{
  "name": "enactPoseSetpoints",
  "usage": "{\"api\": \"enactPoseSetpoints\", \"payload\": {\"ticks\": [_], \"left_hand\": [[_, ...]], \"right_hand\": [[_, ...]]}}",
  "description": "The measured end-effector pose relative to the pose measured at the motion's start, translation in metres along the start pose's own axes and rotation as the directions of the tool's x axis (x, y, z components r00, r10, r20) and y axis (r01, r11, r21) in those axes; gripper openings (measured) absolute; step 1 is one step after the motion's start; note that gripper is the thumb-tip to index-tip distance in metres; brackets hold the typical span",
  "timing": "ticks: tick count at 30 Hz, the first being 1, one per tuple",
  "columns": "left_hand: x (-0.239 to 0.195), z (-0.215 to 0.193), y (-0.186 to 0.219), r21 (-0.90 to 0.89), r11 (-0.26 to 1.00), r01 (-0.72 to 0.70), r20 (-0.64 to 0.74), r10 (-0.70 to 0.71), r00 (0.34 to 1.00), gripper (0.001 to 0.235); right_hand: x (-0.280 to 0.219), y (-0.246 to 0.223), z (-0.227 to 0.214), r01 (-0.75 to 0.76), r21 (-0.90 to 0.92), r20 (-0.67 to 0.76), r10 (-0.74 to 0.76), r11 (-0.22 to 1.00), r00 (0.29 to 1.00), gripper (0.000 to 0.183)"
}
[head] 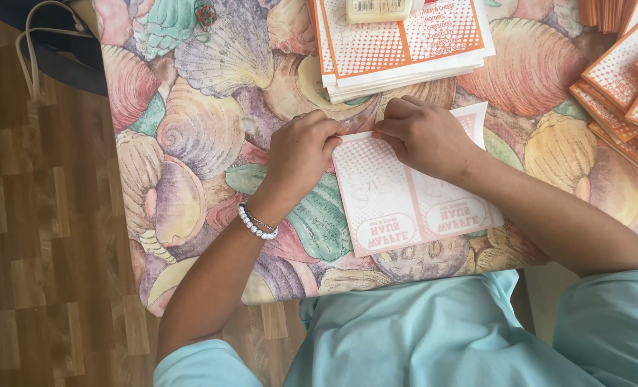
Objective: Folding flat paper bags along pre-scored lines and stacking them on a table.
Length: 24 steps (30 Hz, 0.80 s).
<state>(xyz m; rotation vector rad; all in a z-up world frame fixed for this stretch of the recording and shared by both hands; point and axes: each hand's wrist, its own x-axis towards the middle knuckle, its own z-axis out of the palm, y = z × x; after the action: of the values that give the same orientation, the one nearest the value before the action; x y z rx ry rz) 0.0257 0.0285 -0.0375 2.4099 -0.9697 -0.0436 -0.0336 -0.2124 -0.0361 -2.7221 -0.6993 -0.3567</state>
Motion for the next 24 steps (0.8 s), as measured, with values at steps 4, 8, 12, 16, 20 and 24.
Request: {"api": "enactPoseSetpoints", "payload": {"ticks": [4,8,12,16,20,24], "left_hand": [[-0.002,0.002,-0.001,0.013,0.999,-0.041,-0.017,0.041,0.999,0.01],[-0.002,0.003,-0.004,0.055,0.992,-0.118,-0.033,0.12,0.992,0.008],[-0.003,0.004,-0.003,0.097,0.981,-0.165,-0.064,0.172,0.983,0.007],[-0.006,0.011,-0.008,0.135,0.97,-0.204,-0.099,0.218,0.971,0.009],[-0.007,0.012,-0.009,0.201,0.948,-0.248,-0.103,0.273,0.957,0.01],[-0.007,0.008,-0.007,0.196,0.945,-0.261,-0.086,0.282,0.956,0.011]], "right_hand": [[-0.002,0.001,0.005,0.007,-0.004,-0.015,-0.007,1.0,1.0,0.012],[-0.003,0.004,0.012,-0.014,0.063,-0.053,0.017,0.998,0.998,0.014],[-0.004,0.007,0.012,-0.001,0.048,-0.097,0.005,0.999,0.995,0.01],[-0.006,0.012,-0.001,0.028,-0.001,-0.065,-0.028,1.0,0.997,0.008],[-0.003,0.012,-0.017,0.097,-0.08,0.022,-0.095,0.992,0.995,0.008],[0.005,0.008,-0.034,0.167,-0.192,0.169,-0.135,0.967,0.976,0.016]]}}
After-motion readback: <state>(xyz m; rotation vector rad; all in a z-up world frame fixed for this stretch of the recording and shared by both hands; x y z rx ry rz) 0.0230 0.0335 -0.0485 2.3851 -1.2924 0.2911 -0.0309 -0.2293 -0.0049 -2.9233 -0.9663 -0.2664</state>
